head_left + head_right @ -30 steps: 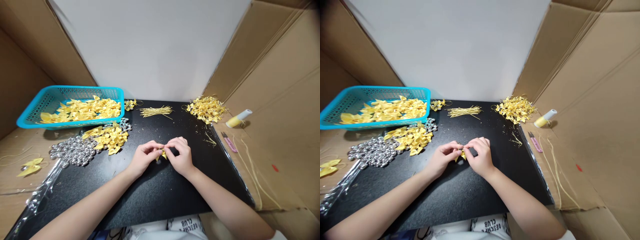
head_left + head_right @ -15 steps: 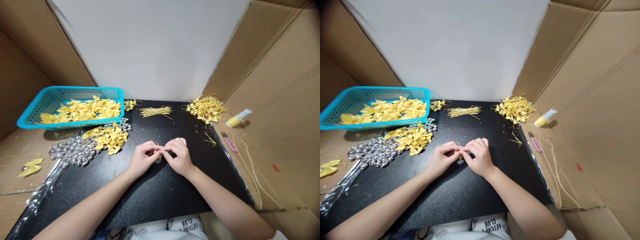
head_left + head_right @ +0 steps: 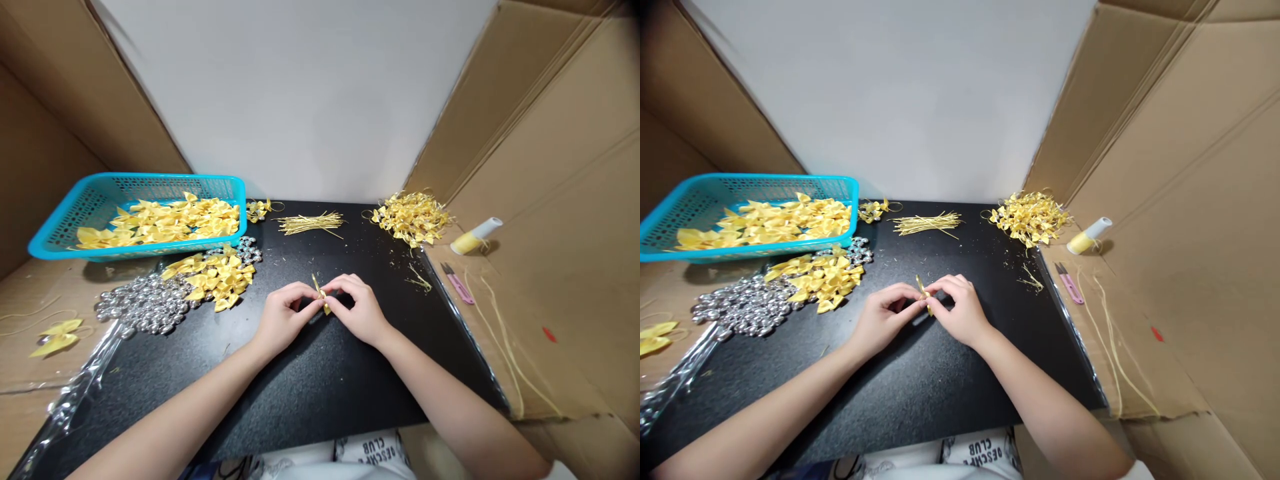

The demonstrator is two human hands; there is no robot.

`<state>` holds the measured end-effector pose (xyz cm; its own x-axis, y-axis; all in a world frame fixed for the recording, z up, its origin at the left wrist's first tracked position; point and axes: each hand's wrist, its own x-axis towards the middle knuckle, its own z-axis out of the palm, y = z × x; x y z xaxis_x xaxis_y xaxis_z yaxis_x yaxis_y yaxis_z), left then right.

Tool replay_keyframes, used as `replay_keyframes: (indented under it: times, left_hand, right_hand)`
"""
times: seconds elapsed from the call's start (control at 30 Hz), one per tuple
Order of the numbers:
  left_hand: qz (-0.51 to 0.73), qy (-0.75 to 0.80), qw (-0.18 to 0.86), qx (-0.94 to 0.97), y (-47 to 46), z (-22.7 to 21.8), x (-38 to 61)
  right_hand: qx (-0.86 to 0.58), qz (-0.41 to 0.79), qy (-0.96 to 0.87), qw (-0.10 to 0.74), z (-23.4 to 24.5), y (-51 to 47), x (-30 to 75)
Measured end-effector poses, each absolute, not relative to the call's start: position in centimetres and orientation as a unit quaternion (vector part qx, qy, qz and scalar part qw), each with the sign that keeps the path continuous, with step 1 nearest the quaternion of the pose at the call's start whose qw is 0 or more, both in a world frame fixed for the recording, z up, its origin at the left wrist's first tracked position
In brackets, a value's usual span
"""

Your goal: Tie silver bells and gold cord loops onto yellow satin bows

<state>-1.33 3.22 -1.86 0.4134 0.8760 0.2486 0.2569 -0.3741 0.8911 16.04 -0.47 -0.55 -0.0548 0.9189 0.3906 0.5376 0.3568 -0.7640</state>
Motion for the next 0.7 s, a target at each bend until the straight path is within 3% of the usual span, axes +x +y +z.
replay_keyframes:
  times: [0.27, 0.7]
  left_hand:
    - [0.368, 0.384, 0.414, 0.738, 3.32, -2.0, -1.37]
    - [0.327, 0.387, 0.41, 0.758, 3.38, -1.38, -1.32]
  right_hand:
    - [-0.521, 0.255, -0.705, 0.408, -0.83, 0.05, 16.64]
    - [-0.54, 0.219, -0.717, 0.383, -1.44, 0.32, 16.84]
